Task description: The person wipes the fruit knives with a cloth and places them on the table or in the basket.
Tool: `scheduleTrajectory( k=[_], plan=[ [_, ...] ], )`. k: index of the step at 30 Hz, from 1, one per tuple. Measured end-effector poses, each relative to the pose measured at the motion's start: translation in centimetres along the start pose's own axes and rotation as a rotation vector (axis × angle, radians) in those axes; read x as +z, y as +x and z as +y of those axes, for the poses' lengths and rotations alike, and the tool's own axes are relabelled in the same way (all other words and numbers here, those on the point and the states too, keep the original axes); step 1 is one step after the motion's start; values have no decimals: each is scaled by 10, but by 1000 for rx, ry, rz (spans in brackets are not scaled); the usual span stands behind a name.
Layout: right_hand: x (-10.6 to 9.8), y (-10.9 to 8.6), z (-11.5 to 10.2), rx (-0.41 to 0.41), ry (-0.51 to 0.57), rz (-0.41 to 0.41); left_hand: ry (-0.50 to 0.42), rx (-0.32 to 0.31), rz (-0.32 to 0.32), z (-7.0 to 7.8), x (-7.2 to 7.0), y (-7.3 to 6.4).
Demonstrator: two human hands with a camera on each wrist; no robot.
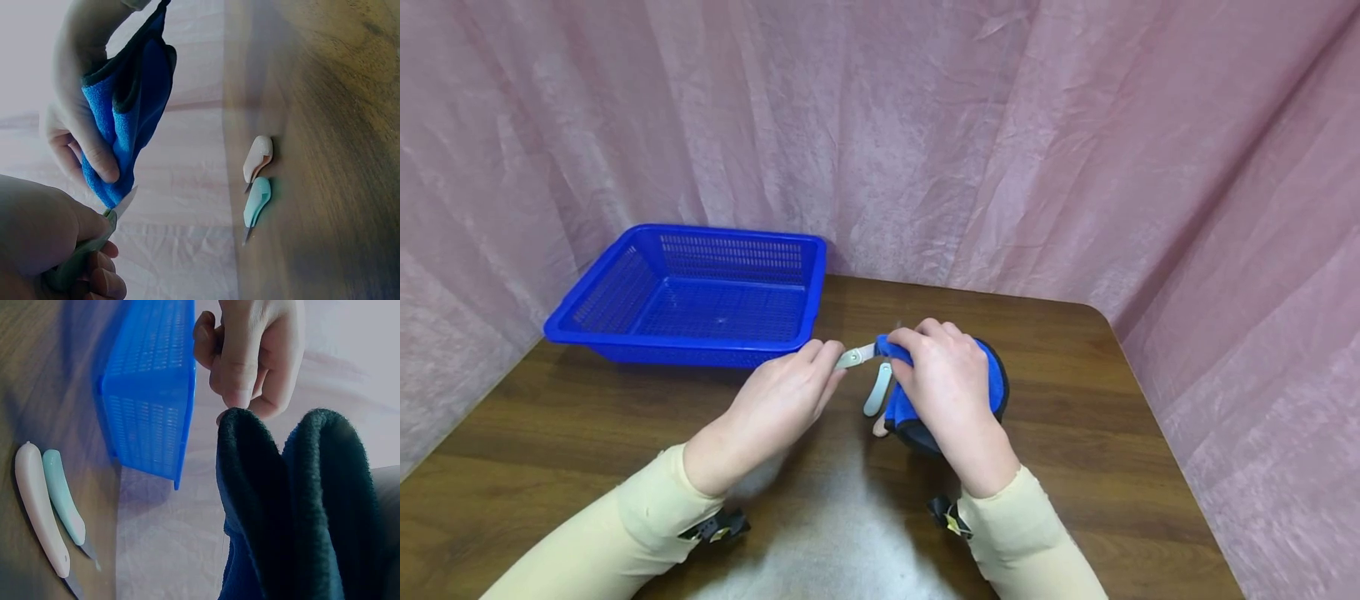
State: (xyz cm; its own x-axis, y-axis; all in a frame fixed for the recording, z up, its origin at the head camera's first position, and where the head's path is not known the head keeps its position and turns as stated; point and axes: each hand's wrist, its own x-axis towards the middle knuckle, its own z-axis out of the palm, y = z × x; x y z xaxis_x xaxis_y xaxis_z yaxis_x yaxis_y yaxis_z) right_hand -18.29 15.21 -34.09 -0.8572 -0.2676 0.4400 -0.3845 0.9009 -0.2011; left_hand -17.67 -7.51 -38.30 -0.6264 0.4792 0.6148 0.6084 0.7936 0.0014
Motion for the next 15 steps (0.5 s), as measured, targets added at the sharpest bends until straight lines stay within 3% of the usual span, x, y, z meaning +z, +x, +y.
scheduleTrajectory(
  k=[15],
  plan=[
    [-5, 2, 9, 39, -11, -9, -3, 12, 32, 1, -4, 1]
  ],
)
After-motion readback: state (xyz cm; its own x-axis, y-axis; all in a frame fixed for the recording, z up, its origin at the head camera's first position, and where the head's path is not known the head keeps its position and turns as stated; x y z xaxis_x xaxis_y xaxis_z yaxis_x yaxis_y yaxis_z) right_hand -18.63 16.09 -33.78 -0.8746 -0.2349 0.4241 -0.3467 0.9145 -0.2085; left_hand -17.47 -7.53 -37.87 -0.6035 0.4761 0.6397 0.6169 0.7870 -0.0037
